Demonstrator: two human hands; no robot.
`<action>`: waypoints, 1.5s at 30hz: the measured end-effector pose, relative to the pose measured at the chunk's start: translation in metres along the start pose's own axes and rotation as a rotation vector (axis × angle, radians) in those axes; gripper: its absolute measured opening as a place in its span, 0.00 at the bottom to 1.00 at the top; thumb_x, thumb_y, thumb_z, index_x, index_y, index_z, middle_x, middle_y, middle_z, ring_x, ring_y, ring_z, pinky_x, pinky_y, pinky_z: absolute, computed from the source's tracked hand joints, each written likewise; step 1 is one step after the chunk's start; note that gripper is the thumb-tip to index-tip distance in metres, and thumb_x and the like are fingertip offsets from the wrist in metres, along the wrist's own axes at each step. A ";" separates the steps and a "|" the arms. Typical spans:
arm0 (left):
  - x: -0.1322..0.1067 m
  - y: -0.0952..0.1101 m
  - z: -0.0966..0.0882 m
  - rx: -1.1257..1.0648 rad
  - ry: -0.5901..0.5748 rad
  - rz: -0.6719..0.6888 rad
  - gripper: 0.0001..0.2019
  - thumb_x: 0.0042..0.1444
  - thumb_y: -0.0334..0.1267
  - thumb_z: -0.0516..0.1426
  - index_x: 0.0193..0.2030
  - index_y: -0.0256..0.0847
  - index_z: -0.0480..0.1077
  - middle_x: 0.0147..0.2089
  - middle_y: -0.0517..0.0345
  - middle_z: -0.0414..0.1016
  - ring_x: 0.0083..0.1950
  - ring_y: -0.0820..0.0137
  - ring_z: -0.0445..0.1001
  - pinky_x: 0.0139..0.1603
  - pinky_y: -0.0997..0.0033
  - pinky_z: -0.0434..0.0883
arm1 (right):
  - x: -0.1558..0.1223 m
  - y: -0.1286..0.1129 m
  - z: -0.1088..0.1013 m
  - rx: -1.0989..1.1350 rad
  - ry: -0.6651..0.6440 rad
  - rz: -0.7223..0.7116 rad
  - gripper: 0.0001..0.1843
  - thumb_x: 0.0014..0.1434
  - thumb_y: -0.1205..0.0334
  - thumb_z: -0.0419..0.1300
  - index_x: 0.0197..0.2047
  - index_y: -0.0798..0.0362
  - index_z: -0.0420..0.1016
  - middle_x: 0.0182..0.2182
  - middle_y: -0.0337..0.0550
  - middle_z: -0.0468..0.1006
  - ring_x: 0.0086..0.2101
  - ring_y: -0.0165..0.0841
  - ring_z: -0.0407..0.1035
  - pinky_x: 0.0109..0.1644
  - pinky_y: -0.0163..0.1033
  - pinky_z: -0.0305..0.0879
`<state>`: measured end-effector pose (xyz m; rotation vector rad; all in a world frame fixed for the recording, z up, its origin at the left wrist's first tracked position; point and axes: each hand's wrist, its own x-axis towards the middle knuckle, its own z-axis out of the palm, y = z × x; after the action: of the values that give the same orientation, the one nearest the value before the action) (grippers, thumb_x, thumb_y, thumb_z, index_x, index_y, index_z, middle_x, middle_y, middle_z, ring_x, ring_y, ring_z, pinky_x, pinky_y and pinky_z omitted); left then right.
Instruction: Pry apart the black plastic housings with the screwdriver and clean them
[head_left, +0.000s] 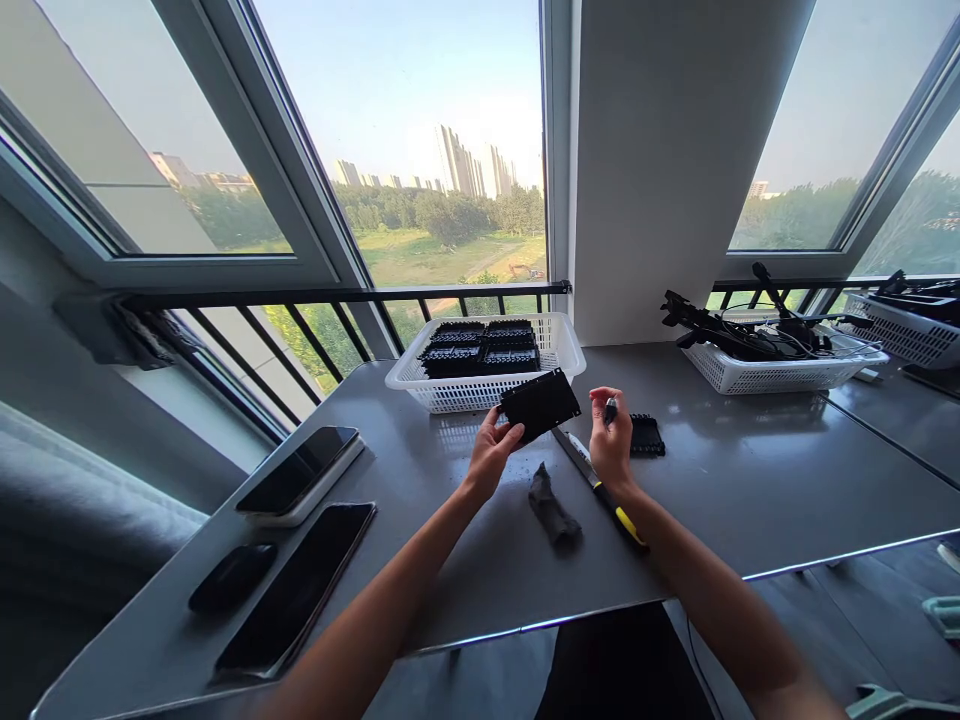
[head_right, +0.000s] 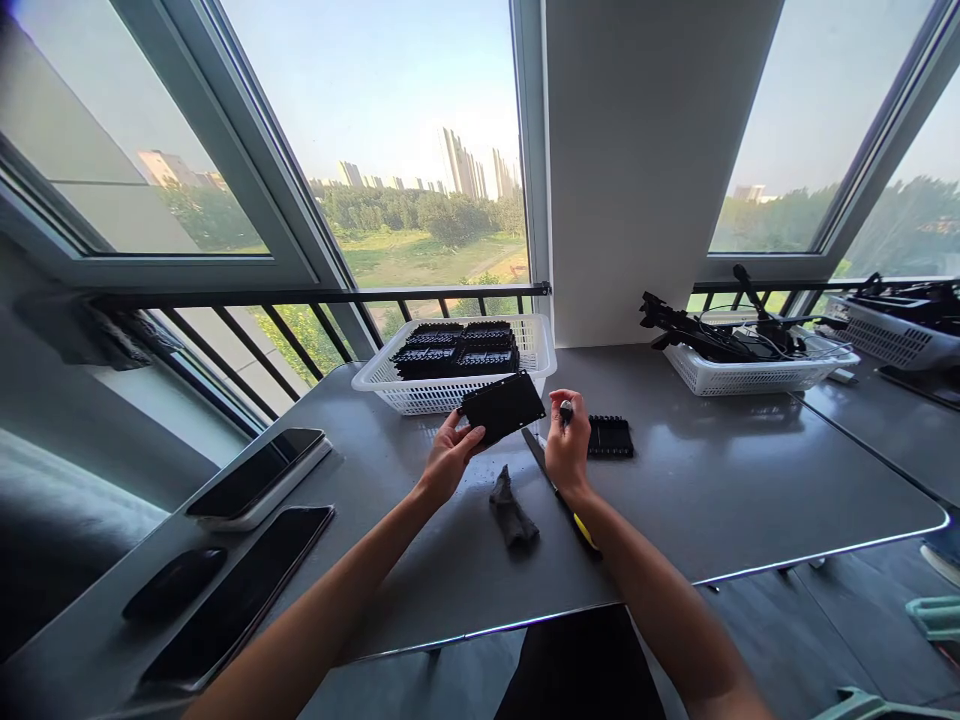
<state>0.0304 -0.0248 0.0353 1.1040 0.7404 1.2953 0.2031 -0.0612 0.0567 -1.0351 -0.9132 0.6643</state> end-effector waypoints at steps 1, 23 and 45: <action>0.000 0.001 0.000 -0.012 -0.003 -0.003 0.28 0.45 0.38 0.66 0.53 0.41 0.64 0.39 0.55 0.80 0.40 0.65 0.78 0.46 0.61 0.76 | -0.001 -0.002 0.001 0.047 -0.041 0.046 0.09 0.57 0.51 0.58 0.38 0.46 0.69 0.35 0.39 0.71 0.37 0.33 0.65 0.35 0.34 0.62; 0.002 -0.006 -0.001 -0.103 -0.081 -0.037 0.29 0.43 0.38 0.69 0.51 0.39 0.64 0.39 0.52 0.80 0.41 0.64 0.80 0.54 0.53 0.73 | -0.005 -0.005 0.009 0.490 -0.766 0.745 0.20 0.57 0.40 0.50 0.30 0.50 0.59 0.21 0.32 0.58 0.21 0.27 0.50 0.23 0.30 0.45; -0.002 -0.001 -0.001 -0.235 -0.233 -0.150 0.14 0.53 0.41 0.63 0.45 0.38 0.73 0.38 0.55 0.79 0.35 0.70 0.77 0.41 0.67 0.74 | -0.008 0.006 0.012 0.370 -0.851 0.607 0.18 0.55 0.44 0.50 0.28 0.51 0.61 0.19 0.34 0.61 0.19 0.26 0.51 0.21 0.31 0.42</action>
<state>0.0290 -0.0265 0.0337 0.9689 0.4739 1.0741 0.1881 -0.0601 0.0510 -0.6682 -1.1284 1.7994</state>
